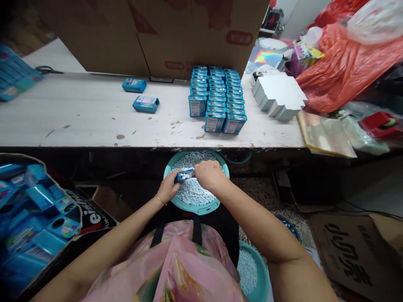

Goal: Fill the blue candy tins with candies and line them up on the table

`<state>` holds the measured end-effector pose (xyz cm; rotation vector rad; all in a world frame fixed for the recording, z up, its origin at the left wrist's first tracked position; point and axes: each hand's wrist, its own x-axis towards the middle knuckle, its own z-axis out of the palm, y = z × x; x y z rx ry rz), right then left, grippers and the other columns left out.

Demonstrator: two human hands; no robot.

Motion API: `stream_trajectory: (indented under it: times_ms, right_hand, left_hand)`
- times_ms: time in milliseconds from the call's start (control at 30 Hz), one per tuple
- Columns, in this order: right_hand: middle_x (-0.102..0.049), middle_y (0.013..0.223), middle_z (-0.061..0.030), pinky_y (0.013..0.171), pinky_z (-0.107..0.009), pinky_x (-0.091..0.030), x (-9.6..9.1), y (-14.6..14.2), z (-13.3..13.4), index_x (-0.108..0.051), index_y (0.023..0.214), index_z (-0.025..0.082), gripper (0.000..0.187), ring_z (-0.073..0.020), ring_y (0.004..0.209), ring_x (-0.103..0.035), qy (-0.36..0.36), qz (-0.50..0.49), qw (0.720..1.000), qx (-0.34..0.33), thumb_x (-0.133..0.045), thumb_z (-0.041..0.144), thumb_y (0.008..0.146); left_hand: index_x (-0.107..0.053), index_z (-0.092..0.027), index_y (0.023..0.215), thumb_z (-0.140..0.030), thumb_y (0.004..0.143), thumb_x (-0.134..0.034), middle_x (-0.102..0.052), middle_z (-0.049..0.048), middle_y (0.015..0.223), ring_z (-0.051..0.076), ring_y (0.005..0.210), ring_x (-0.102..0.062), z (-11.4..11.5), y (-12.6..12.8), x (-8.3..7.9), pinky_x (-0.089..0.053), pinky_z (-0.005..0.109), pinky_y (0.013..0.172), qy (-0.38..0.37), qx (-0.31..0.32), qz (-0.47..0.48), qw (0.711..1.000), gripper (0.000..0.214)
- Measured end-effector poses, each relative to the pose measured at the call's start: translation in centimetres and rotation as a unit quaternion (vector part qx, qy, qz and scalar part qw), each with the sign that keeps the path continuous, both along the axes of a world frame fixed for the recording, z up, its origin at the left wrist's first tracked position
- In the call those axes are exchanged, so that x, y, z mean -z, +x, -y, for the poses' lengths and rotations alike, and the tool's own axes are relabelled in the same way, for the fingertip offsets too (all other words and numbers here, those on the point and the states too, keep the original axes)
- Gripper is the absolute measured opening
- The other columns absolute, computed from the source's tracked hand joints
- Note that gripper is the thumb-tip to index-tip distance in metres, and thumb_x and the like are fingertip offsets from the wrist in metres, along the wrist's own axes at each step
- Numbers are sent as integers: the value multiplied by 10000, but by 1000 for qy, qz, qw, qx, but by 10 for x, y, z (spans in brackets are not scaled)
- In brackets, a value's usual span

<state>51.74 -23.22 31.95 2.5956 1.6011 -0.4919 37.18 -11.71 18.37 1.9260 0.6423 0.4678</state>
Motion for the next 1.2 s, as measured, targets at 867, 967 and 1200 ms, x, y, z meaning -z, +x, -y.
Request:
stream_trajectory:
  times_ms: [867, 967, 1200]
  right_hand:
    - [-669, 798, 3, 677, -230, -426, 155, 27, 34, -662, 932, 216, 247, -137, 748, -591, 164, -241, 946, 144, -452, 266, 812]
    - [-658, 731, -3, 641, -219, -414, 117, 34, 37, -669, 895, 200, 249, -128, 686, -581, 190, -249, 945, 95, -444, 265, 810]
    - [-670, 893, -44, 683, -271, -408, 27, 20, 24, -668, 882, 264, 277, -201, 866, -593, 34, -29, 999, -4, -412, 206, 792]
  left_hand:
    - [-479, -182, 1075, -340, 686, -603, -578, 36, 972, 188, 886, -554, -38, -35, 9, -433, 337, 835, 8, -114, 37, 993, 438]
    - [-482, -181, 1079, -331, 695, -593, -579, 41, 993, 194, 905, -553, -31, -27, 8, -428, 342, 844, 29, -90, 24, 995, 427]
    - [-484, -192, 1123, -211, 715, -537, -566, 63, 1086, 217, 1017, -518, -7, -4, 10, -399, 358, 897, 125, 5, -21, 992, 412]
